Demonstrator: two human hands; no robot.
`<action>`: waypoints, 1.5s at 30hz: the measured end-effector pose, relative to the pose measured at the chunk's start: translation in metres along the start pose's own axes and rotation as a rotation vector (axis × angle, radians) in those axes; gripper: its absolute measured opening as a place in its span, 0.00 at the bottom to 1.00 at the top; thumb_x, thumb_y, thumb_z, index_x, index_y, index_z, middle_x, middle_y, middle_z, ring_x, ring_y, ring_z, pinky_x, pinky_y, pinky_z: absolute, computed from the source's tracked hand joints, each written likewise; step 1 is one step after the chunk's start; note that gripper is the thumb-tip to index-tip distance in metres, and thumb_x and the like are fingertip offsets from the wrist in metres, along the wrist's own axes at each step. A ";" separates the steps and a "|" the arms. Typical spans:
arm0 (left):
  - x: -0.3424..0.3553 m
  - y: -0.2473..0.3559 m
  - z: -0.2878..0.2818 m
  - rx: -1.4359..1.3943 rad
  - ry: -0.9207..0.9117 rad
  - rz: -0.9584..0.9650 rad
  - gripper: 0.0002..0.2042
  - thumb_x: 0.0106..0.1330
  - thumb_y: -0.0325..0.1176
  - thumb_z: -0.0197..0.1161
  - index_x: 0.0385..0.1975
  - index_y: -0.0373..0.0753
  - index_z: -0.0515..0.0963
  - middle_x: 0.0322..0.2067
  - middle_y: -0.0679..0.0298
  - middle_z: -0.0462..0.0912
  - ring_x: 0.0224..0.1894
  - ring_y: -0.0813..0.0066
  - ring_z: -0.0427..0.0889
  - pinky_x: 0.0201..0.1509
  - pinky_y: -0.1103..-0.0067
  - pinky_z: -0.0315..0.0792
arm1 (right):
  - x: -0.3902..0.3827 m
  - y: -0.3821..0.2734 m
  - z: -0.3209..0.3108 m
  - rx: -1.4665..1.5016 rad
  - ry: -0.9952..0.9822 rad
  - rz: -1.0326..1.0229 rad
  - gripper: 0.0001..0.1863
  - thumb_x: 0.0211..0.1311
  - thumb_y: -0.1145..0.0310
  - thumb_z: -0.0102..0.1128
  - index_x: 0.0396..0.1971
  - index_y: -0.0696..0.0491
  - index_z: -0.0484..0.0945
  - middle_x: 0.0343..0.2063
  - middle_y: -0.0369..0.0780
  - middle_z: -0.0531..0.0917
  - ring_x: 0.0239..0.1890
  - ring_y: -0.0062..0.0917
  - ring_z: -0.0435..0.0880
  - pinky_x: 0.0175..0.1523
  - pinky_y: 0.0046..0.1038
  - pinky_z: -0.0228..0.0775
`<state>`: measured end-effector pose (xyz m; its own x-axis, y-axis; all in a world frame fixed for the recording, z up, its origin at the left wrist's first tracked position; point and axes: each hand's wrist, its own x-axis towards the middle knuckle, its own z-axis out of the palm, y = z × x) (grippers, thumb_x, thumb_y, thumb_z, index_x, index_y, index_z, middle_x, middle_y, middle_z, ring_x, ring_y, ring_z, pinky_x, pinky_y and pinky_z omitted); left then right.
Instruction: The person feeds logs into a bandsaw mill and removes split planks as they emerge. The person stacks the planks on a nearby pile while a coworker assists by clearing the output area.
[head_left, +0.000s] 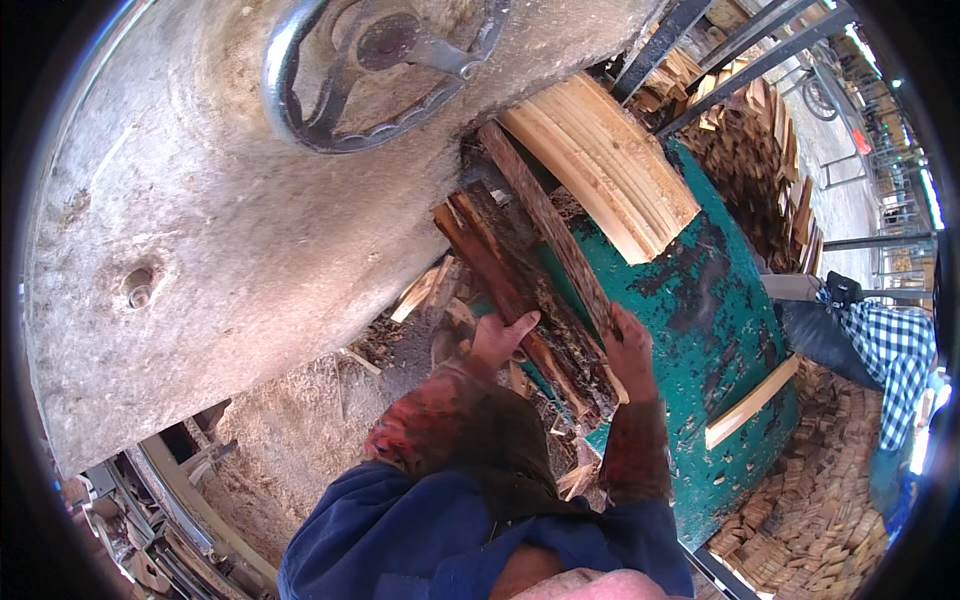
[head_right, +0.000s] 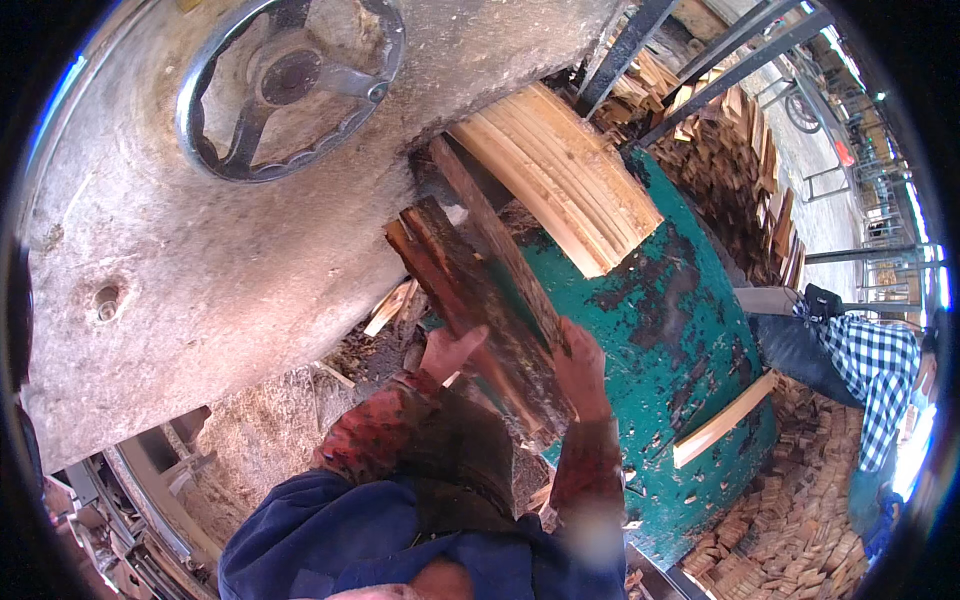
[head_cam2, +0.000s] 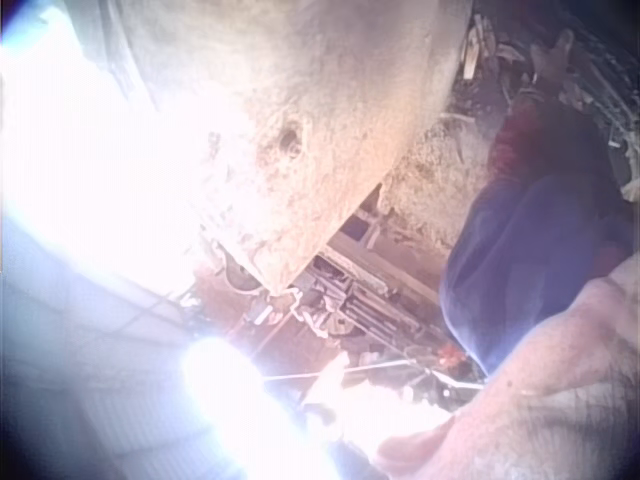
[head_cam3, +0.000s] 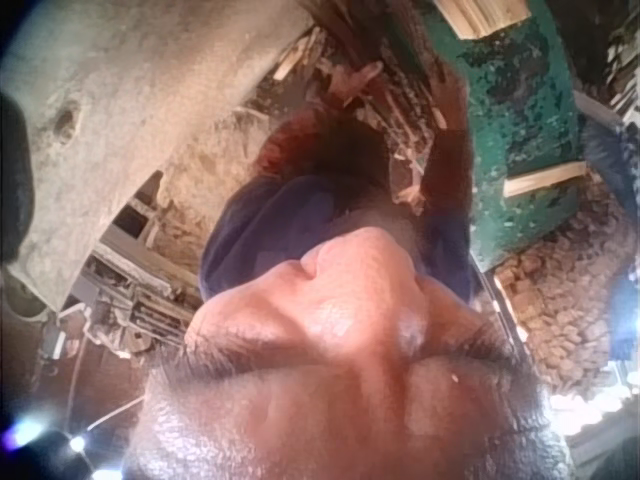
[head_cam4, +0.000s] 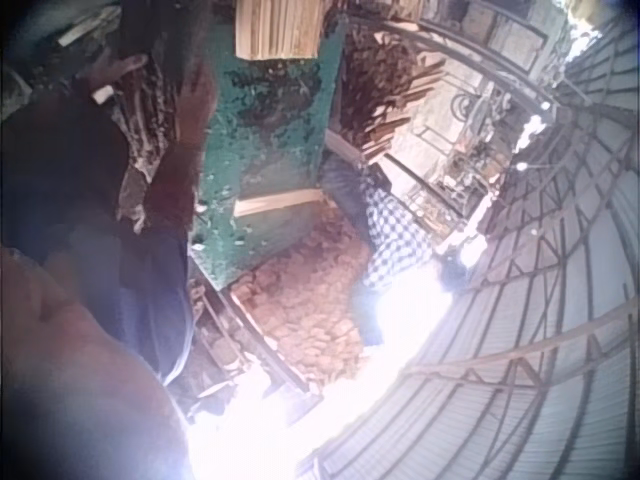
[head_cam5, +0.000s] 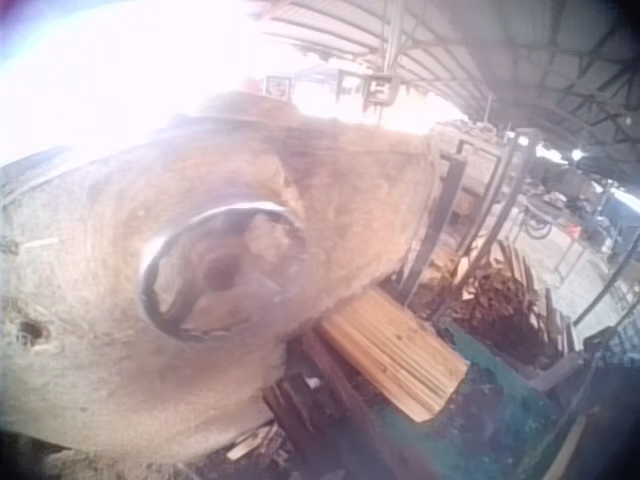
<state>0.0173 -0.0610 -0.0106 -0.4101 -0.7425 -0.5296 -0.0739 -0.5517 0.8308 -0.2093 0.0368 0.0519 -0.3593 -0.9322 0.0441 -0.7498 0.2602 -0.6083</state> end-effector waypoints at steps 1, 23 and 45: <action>0.000 -0.001 -0.001 0.017 0.008 0.021 0.27 0.63 0.51 0.72 0.44 0.29 0.81 0.30 0.61 0.84 0.24 0.75 0.84 0.20 0.77 0.81 | -0.013 -0.006 -0.008 -0.028 -0.031 0.027 0.18 0.57 0.74 0.64 0.49 0.56 0.80 0.43 0.47 0.84 0.46 0.45 0.83 0.50 0.39 0.77; -0.002 0.005 0.016 0.037 0.088 0.047 0.24 0.63 0.45 0.71 0.49 0.30 0.80 0.35 0.58 0.87 0.30 0.73 0.87 0.23 0.78 0.82 | -0.113 -0.031 0.009 -0.104 -0.005 -0.073 0.22 0.50 0.78 0.62 0.49 0.53 0.79 0.56 0.52 0.73 0.60 0.52 0.71 0.63 0.48 0.67; 0.016 -0.022 0.009 0.171 0.166 0.181 0.26 0.60 0.45 0.73 0.46 0.26 0.82 0.39 0.55 0.88 0.43 0.70 0.86 0.46 0.73 0.79 | -0.121 -0.017 0.030 -0.063 0.127 -0.029 0.29 0.40 0.73 0.66 0.50 0.50 0.80 0.55 0.48 0.71 0.61 0.49 0.67 0.64 0.52 0.60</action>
<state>0.0040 -0.0570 -0.0354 -0.2776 -0.8827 -0.3792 -0.1712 -0.3430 0.9236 -0.1366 0.1378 0.0334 -0.4015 -0.9013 0.1628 -0.7927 0.2529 -0.5547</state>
